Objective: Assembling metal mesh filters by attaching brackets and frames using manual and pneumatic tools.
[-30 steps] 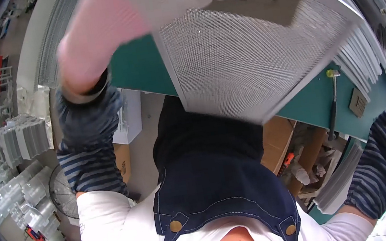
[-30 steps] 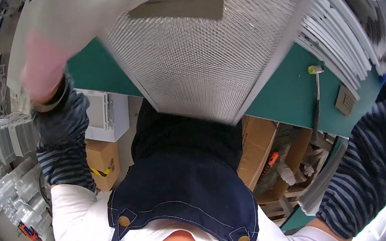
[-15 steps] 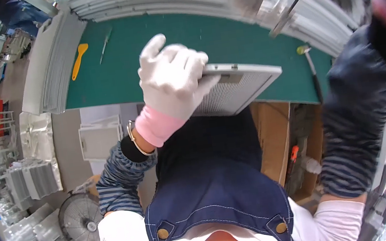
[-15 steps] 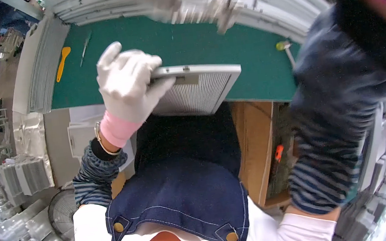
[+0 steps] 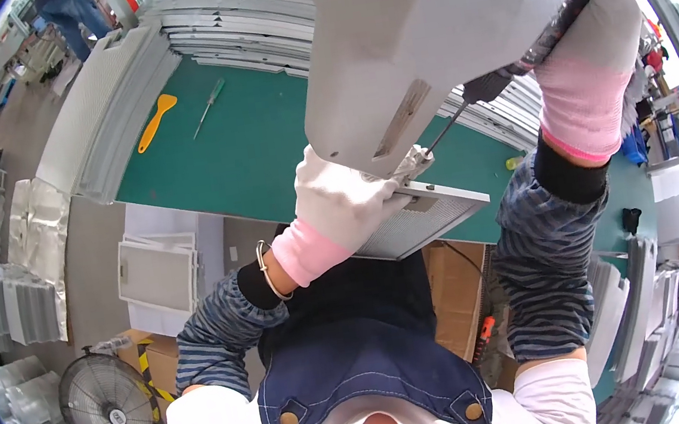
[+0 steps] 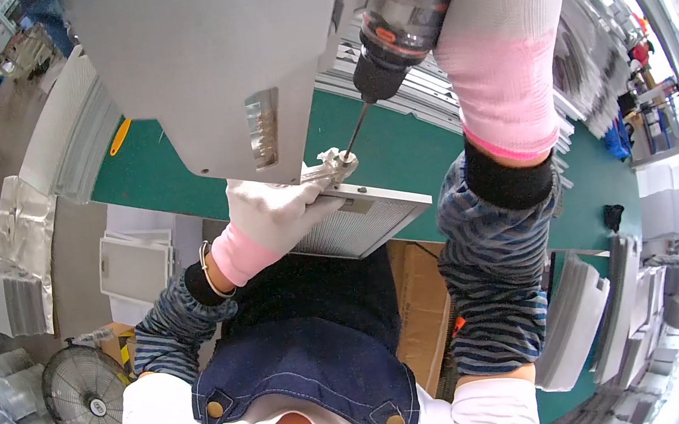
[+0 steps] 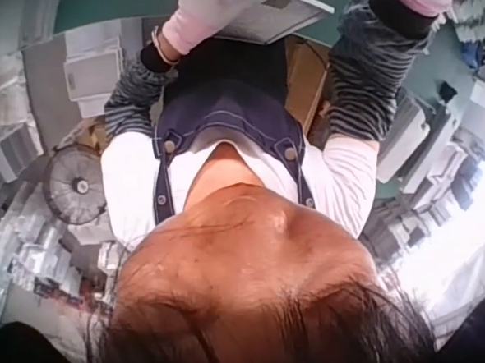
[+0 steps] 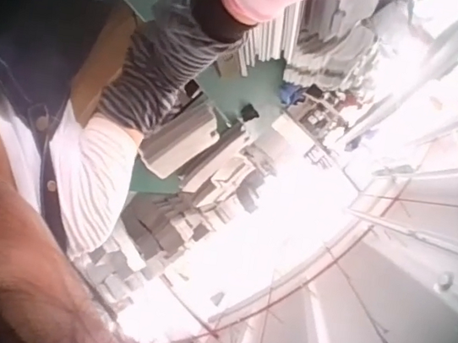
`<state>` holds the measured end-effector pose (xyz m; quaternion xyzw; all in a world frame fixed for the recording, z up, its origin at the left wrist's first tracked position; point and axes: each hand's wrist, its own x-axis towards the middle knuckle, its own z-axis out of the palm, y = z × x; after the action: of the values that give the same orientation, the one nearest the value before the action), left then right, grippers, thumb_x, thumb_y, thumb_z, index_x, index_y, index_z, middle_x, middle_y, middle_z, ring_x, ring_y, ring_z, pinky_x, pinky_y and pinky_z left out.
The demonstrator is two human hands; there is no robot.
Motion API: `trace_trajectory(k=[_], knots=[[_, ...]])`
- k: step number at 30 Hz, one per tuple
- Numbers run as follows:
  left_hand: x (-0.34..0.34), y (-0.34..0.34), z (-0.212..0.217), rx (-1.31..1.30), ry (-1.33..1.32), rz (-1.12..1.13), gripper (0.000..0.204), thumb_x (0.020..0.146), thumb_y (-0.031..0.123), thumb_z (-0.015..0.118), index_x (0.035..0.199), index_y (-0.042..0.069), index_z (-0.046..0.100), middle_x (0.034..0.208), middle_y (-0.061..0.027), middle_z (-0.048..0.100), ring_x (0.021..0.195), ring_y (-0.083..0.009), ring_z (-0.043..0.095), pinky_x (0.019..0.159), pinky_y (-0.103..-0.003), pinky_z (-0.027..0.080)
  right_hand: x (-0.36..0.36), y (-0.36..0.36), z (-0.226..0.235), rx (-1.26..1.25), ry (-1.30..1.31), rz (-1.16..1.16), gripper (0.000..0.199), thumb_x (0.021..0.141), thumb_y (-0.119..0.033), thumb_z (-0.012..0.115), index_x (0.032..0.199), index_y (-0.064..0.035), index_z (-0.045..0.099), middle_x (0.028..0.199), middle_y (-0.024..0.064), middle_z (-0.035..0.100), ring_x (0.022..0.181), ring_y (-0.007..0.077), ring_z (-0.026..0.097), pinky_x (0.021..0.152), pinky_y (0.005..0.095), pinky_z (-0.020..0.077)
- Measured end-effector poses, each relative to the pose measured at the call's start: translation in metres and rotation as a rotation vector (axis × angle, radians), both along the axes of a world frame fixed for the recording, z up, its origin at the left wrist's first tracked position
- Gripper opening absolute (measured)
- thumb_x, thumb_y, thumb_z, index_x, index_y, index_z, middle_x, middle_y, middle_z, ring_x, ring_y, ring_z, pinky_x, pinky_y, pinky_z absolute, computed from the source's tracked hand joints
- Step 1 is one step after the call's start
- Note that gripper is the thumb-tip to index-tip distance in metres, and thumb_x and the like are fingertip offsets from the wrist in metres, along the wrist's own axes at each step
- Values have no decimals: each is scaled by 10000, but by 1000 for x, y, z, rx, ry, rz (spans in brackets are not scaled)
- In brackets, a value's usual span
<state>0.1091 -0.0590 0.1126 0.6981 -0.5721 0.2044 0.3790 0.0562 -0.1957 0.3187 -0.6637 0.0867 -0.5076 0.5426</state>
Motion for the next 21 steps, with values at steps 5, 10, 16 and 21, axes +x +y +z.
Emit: trace_trajectory(k=[5,10,16,21], knots=[[1,-10,5,-148,-67,1,281,620,325,795,872,212,742,725,7,651,709,-209,614,786,-405,452,-6,-9,-7,-111,5,-104,343,921,-292,602,1085,10,610,709,33,611,599,103,577,551,228,445],[5,-8,2,-70,70,-89,92,710,243,725,761,173,694,625,1,555,642,-200,569,795,-376,456,-3,14,-29,-357,30,-120,309,936,-246,587,1124,0,588,818,51,633,708,134,611,627,247,484],[4,-4,8,-139,-110,33,100,742,256,702,698,171,673,576,3,508,596,-186,547,850,-365,433,-6,-3,-42,-667,4,-122,280,954,-190,570,1170,-12,563,948,73,660,840,170,652,719,270,530],[4,1,7,-57,-104,-26,262,651,379,763,738,154,662,673,-7,560,716,-209,571,869,-376,417,-2,-60,-35,-847,-7,-202,291,957,-167,571,1200,-10,543,1034,81,670,932,193,670,786,291,554]])
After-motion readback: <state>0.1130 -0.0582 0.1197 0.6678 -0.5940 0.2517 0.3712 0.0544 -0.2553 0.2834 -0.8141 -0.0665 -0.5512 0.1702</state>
